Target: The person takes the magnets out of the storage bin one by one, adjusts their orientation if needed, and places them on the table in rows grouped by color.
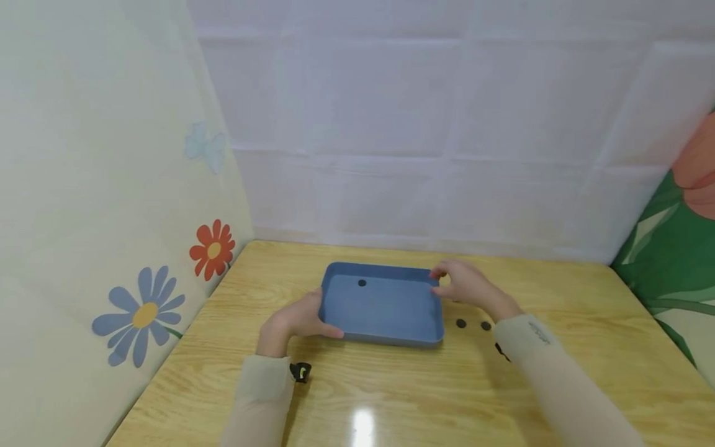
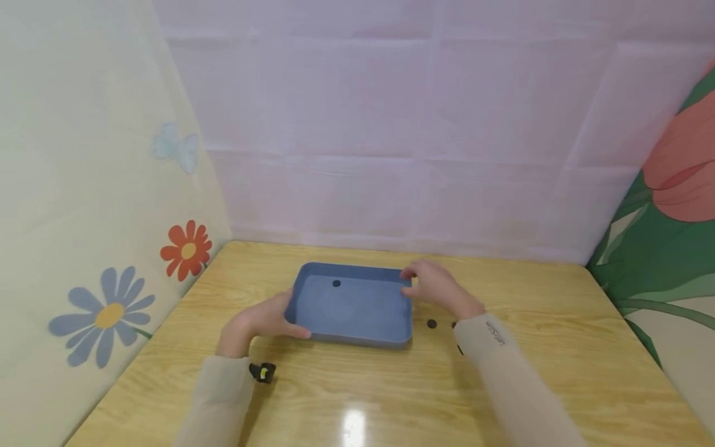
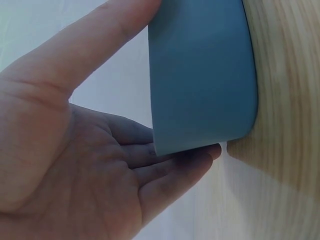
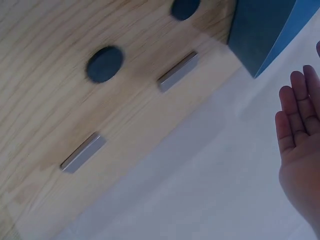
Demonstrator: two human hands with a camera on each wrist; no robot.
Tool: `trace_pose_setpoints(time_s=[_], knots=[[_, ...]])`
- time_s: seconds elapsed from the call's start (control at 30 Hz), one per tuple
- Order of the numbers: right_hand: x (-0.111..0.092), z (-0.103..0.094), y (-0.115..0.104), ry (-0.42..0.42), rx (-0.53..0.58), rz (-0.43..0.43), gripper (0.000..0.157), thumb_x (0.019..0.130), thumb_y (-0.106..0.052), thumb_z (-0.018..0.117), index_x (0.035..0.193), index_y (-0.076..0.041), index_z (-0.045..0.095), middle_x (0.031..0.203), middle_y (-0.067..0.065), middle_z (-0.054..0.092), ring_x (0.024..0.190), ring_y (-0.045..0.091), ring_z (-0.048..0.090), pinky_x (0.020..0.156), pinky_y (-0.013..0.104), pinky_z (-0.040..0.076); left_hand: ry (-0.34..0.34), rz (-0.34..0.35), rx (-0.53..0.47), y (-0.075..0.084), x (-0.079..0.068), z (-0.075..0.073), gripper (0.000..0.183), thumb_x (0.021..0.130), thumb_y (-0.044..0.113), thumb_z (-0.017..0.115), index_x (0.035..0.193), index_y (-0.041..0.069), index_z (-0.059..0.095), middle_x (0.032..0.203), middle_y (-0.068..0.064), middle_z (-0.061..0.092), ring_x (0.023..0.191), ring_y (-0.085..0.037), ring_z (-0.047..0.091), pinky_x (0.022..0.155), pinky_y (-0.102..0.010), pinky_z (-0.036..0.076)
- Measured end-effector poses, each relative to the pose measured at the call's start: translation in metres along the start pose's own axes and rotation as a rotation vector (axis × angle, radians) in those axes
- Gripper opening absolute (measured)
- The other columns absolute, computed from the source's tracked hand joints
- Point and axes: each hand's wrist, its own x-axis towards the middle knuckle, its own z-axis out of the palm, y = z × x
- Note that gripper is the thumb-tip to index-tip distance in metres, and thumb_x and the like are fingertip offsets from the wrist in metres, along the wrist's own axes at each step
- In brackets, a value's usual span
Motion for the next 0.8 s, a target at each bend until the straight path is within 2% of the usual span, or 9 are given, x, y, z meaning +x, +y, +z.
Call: trace_pose_setpoints(time_s=[0.23, 0.47, 0.8], knots=[[0.022, 0.010, -0.018, -0.017, -0.007, -0.043, 0.034, 0.093, -0.022, 0.076, 0.121, -0.003, 0.071, 0.119, 0.012, 0.073, 0.114, 0.030, 0.067, 0.101, 0.047, 0.055, 0.006, 0.007, 0.009, 0.000, 0.000, 0.000, 0.121, 0.079, 0.035, 0.091, 0.161, -0.010, 0.013, 0.165, -0.029, 0.031, 0.150, -0.042, 0.039, 0.123, -0.057, 0.034], [0.042, 0.022, -0.037, -0.047, 0.022, -0.020, 0.038, 0.094, -0.024, 0.076, 0.127, -0.006, 0.070, 0.125, 0.010, 0.071, 0.117, 0.028, 0.066, 0.102, 0.045, 0.055, 0.005, 0.002, 0.001, 0.000, 0.000, 0.000, 0.122, 0.079, 0.034, 0.091, 0.161, -0.010, 0.012, 0.164, -0.030, 0.031, 0.150, -0.042, 0.038, 0.123, -0.057, 0.034], [0.069, 0.037, -0.063, -0.070, -0.035, -0.040, 0.039, 0.095, -0.026, 0.076, 0.128, -0.008, 0.070, 0.127, 0.008, 0.071, 0.120, 0.027, 0.065, 0.105, 0.044, 0.053, 0.010, -0.010, 0.000, 0.001, 0.000, 0.000, 0.121, 0.079, 0.034, 0.091, 0.160, -0.011, 0.013, 0.163, -0.031, 0.033, 0.148, -0.042, 0.041, 0.122, -0.057, 0.035]])
